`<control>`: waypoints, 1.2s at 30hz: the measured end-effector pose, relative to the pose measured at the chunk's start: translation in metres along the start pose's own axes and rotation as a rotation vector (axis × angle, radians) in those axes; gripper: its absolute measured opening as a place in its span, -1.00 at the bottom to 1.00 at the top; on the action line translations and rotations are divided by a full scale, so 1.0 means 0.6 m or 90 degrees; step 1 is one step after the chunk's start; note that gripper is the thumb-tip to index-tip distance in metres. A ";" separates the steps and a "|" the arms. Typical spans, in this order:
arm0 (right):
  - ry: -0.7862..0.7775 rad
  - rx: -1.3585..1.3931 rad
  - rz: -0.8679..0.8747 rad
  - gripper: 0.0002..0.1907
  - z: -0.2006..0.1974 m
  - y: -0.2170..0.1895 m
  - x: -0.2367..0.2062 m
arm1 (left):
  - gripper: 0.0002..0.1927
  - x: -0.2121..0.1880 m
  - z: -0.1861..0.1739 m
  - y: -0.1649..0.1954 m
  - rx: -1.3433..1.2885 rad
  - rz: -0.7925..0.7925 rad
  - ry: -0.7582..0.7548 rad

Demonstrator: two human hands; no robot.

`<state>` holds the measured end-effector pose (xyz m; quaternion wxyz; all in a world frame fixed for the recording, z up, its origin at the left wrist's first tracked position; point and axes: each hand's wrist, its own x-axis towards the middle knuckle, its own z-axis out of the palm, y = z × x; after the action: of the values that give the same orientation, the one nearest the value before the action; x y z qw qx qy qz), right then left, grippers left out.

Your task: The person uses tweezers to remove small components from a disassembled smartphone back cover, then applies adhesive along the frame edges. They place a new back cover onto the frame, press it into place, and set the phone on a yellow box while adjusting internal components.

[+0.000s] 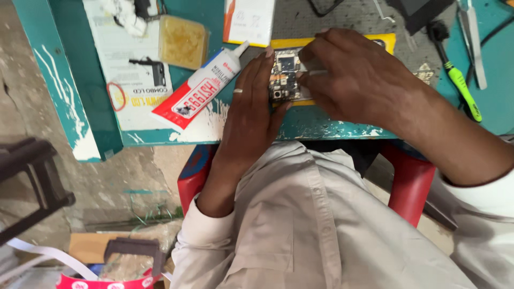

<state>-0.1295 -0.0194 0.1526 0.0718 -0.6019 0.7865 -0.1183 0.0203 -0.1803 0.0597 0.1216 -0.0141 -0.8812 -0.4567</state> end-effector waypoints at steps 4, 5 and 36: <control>-0.044 0.004 0.015 -0.75 0.011 -0.009 0.002 | -0.27 0.012 -0.004 0.009 0.010 0.021 -0.008; -0.046 -0.091 -0.010 -0.74 0.015 -0.018 -0.005 | -0.28 0.014 -0.005 0.011 0.007 0.013 -0.016; 0.323 0.279 0.283 -0.75 0.050 -0.030 -0.240 | -0.29 0.073 0.016 0.117 0.482 0.077 -0.161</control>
<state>-0.0667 0.1117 0.1243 0.0259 -0.3395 0.8462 -0.4099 -0.0148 -0.1353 0.1203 0.0354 -0.0759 -0.9927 -0.0863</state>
